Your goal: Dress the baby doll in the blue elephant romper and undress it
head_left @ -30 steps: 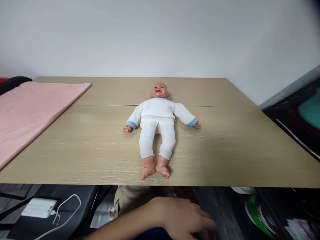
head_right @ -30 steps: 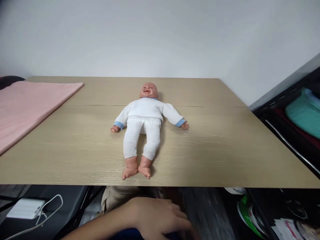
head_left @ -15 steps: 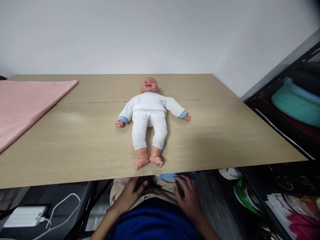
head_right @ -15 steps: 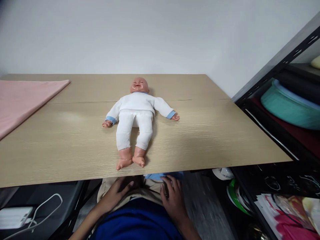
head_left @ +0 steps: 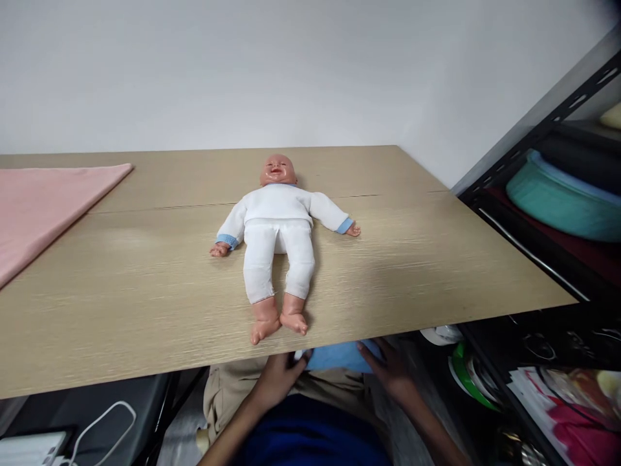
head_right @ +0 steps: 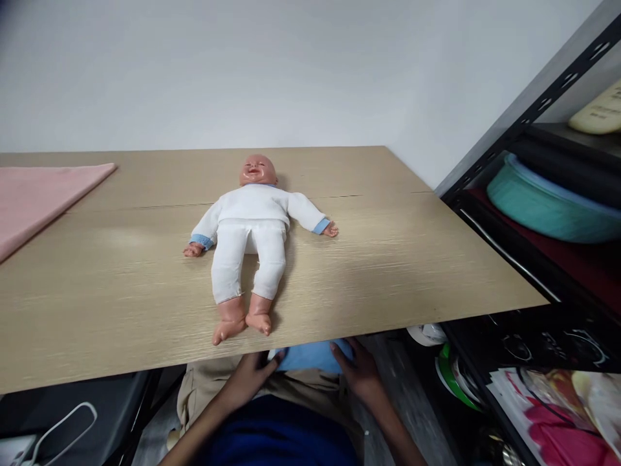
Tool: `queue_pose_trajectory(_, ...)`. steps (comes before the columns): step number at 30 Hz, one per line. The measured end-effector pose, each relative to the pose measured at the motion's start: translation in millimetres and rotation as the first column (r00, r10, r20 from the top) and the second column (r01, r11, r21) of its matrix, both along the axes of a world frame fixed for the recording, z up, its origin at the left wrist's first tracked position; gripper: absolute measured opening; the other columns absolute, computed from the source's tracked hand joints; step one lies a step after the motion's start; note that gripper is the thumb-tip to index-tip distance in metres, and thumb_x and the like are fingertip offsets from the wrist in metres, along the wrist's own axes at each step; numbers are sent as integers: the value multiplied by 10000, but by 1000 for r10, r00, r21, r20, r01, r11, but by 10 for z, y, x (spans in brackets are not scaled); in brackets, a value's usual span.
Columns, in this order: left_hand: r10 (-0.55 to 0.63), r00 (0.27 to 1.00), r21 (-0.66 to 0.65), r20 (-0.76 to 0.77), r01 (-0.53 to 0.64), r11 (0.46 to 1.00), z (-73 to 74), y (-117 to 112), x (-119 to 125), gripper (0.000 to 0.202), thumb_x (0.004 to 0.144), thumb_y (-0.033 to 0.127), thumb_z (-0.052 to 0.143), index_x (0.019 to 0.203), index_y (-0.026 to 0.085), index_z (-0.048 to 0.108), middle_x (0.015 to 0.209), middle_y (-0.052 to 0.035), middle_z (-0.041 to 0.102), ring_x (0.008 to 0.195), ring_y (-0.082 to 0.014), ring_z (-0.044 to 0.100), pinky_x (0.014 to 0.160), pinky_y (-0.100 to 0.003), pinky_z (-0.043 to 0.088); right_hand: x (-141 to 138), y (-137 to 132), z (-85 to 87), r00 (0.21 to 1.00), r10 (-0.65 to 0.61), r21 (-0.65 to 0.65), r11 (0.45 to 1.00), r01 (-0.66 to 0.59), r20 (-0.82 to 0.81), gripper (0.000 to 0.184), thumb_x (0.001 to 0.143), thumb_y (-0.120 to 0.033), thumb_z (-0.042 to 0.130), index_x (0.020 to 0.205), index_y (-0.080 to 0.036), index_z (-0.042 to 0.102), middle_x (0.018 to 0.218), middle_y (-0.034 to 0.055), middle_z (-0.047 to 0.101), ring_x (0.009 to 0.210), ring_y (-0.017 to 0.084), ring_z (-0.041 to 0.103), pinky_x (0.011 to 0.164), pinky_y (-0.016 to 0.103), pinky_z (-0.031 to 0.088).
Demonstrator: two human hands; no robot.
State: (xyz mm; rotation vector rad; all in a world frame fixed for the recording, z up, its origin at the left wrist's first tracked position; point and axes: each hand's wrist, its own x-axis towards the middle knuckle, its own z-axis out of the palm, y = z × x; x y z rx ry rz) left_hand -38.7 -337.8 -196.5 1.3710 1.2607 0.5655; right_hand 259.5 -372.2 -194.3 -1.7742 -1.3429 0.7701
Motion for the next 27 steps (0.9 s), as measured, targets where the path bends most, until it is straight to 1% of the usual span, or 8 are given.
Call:
queue_pose_trajectory(4, 55, 994, -230, 91, -33, 973, 232, -268, -260, 669, 906, 826, 670, 1241, 247, 697, 1293, -120, 800, 1304, -380, 721, 1188, -484, 552, 7, -138, 432, 999, 49, -86, 995, -48, 13, 506, 945, -653, 740, 1179, -223, 868, 1249, 154, 860, 1226, 398, 801, 1111, 592, 629)
queue_pose_trajectory(7, 97, 995, -263, 28, -86, 961, 386, -421, -455, 647, 878, 823, 694, 1252, 294, 675, 1223, -88, 803, 1182, -348, 759, 1089, -453, 604, -38, -171, 738, 992, 130, -111, 985, -129, 1, 431, 987, -615, 705, 1120, -239, 870, 1185, 132, 864, 1146, 371, 812, 1019, 520, 660)
queue_pose_trajectory(10, 25, 999, -255, -43, -35, 966, 537, -507, -635, 586, 884, 793, 677, 1296, 378, 712, 1215, -47, 828, 1207, -363, 768, 1101, -476, 610, -159, -173, 996, 976, 217, -69, 974, -216, 9, 259, 1007, -462, 683, 998, -260, 845, 1096, 96, 842, 1058, 314, 806, 935, 428, 655)
queue_pose_trajectory(14, -71, 970, -153, -231, 36, 988, 833, -545, -879, 602, 918, 735, 694, 1390, 365, 743, 1458, -69, 784, 1429, -414, 673, 1272, -535, 495, -362, -179, 1306, 911, 408, 27, 913, -407, -65, 148, 955, -217, 649, 839, -250, 735, 1023, 59, 779, 979, 240, 778, 905, 346, 635)
queue_pose_trajectory(17, -113, 957, -94, -268, 91, 991, 1220, -527, -989, 545, 923, 719, 723, 1349, 382, 761, 1430, -65, 795, 1370, -409, 706, 1241, -526, 528, -505, -141, 1523, 860, 506, 149, 857, -493, -68, 132, 932, -155, 648, 926, -264, 723, 998, 51, 759, 973, 232, 771, 880, 323, 639)
queue_pose_trajectory(20, -211, 971, 1, -111, 212, 977, 1682, -465, -938, 374, 998, 616, 718, 1290, 385, 752, 1356, -36, 796, 1294, -339, 729, 1137, -440, 598, -636, -1, 1718, 849, 528, 297, 814, -500, -18, 322, 901, -127, 716, 1178, -292, 721, 1068, 43, 795, 983, 225, 784, 864, 297, 641)
queue_pose_trajectory(22, -194, 981, 168, 11, 189, 967, 1922, -388, -827, 348, 1001, 537, 767, 1309, 379, 722, 1351, -28, 771, 1288, -300, 717, 1130, -384, 584, -710, 141, 1846, 821, 571, 385, 759, -524, -9, 435, 875, -102, 744, 1257, -305, 697, 1081, 28, 798, 966, 206, 780, 853, 278, 628)
queue_pose_trajectory(27, -132, 973, 445, 192, 34, 895, 2092, -38, -596, 439, 1061, 474, 732, 1471, 391, 597, 1536, -45, 637, 1518, -298, 539, 1269, -404, 449, -816, 490, 2187, 534, 828, 578, 525, -625, -174, 174, 949, -311, 786, 1094, -284, 693, 930, 18, 726, 853, 206, 704, 791, 328, 600)
